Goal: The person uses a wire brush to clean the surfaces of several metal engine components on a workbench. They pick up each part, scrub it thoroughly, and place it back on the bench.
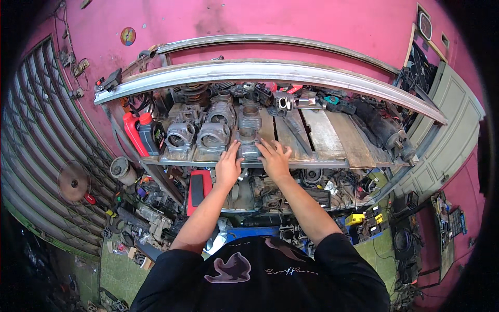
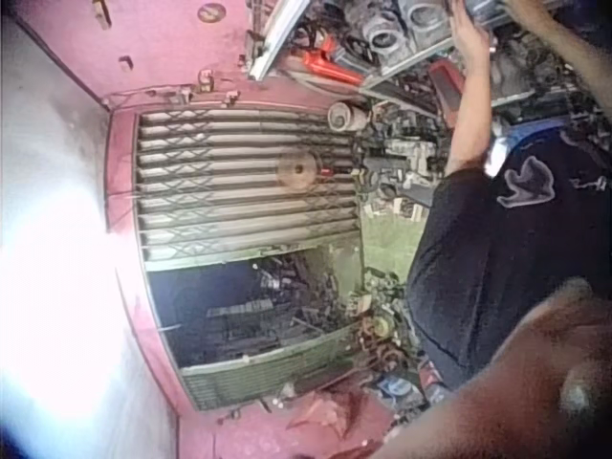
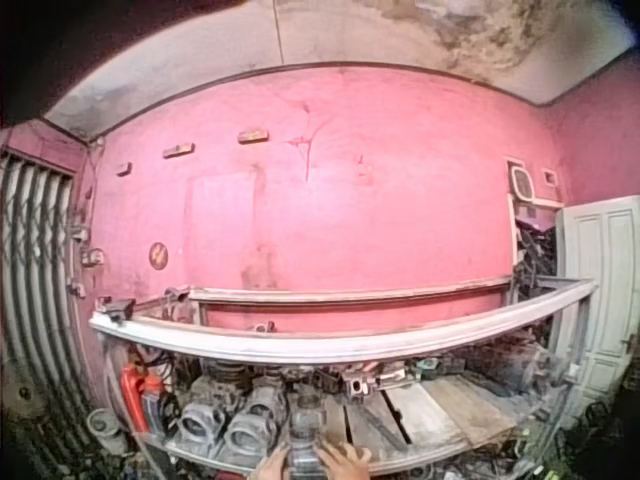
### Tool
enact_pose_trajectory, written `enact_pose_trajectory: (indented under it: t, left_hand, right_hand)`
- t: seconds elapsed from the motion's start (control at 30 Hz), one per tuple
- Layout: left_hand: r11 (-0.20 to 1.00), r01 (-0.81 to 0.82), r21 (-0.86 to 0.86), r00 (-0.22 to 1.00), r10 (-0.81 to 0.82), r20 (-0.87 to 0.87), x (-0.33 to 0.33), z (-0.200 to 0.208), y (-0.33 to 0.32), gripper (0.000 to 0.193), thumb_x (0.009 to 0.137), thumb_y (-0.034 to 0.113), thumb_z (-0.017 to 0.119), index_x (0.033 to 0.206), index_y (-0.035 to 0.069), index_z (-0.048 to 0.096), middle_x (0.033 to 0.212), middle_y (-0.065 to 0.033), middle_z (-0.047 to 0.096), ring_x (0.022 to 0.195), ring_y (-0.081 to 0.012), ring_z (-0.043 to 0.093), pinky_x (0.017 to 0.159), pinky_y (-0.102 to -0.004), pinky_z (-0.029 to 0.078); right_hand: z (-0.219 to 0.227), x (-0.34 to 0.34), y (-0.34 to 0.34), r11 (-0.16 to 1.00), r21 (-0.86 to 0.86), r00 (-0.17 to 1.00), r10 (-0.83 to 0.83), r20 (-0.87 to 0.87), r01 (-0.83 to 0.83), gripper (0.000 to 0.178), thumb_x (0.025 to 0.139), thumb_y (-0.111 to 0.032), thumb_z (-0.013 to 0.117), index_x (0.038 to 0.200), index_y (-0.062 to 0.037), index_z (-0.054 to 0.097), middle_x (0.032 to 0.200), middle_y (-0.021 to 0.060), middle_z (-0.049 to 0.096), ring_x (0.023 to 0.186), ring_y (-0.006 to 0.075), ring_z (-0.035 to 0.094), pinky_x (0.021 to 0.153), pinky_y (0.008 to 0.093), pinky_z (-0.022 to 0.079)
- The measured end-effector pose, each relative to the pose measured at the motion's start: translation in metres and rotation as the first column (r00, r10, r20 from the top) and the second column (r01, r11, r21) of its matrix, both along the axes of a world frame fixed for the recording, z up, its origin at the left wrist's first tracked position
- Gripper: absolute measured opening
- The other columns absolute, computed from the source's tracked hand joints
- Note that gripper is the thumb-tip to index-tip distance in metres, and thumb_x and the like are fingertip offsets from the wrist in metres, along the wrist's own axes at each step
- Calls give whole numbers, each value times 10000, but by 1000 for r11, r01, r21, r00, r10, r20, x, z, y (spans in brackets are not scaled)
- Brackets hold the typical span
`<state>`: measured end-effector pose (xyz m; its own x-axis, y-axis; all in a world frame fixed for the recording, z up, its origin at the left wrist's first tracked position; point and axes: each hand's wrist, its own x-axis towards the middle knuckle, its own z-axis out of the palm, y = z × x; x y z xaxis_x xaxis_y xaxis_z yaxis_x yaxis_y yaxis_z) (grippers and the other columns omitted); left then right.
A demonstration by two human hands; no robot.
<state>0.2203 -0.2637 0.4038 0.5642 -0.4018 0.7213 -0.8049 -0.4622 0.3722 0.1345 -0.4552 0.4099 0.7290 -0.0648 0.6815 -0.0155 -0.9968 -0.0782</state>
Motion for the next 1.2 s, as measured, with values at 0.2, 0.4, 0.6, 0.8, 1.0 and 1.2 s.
enact_pose_trajectory:
  t: [0.2,0.4,0.6,0.8,1.0,1.2]
  left_hand:
    - [997,-77,-22,996,76,-38,16,-2,-10,589,877,101,759,1434,109,569,1486,-80,623,1138,-347,708,920,-450,589]
    - [989,-146,37,986,149,-73,23,3,-17,543,889,121,753,1404,120,581,1488,-59,622,997,-359,753,816,-481,618]
    - [985,-163,60,984,167,-67,31,1,-20,545,899,142,749,1414,132,568,1485,-60,627,971,-366,759,802,-482,621]
    - [987,-154,46,984,157,-80,37,-2,-22,541,902,150,751,1412,135,570,1492,-63,622,979,-369,758,806,-482,620]
    - [985,-160,64,978,168,-126,37,3,-22,554,890,156,767,1411,148,582,1490,-40,623,1058,-353,736,846,-476,610]
    - [986,-145,79,977,156,-149,30,16,-20,520,890,133,760,1386,122,605,1458,-77,642,1117,-359,714,886,-464,598]
  right_hand:
    - [-3,22,3,1000,13,998,-22,52,21,584,838,-268,819,1397,-260,651,1459,-24,643,1324,270,542,1091,592,315]
    - [-4,33,1,999,18,997,-38,61,36,589,829,-263,823,1393,-251,655,1452,-14,647,1302,265,554,1085,573,334]
    - [-4,39,2,999,34,998,-43,50,41,518,876,-278,789,1376,-230,663,1461,-5,645,1304,252,534,1076,592,324]
    - [-4,43,0,999,26,997,-48,56,47,524,870,-287,791,1376,-232,662,1468,-20,639,1289,243,539,1085,573,323]
    - [-3,46,0,998,22,997,-68,39,67,521,875,-293,785,1378,-240,661,1474,-28,635,1274,243,543,1087,576,326]
    - [6,40,5,992,-26,992,-123,11,123,586,859,-298,802,1419,-249,637,1469,-22,637,1283,254,542,1072,584,337]
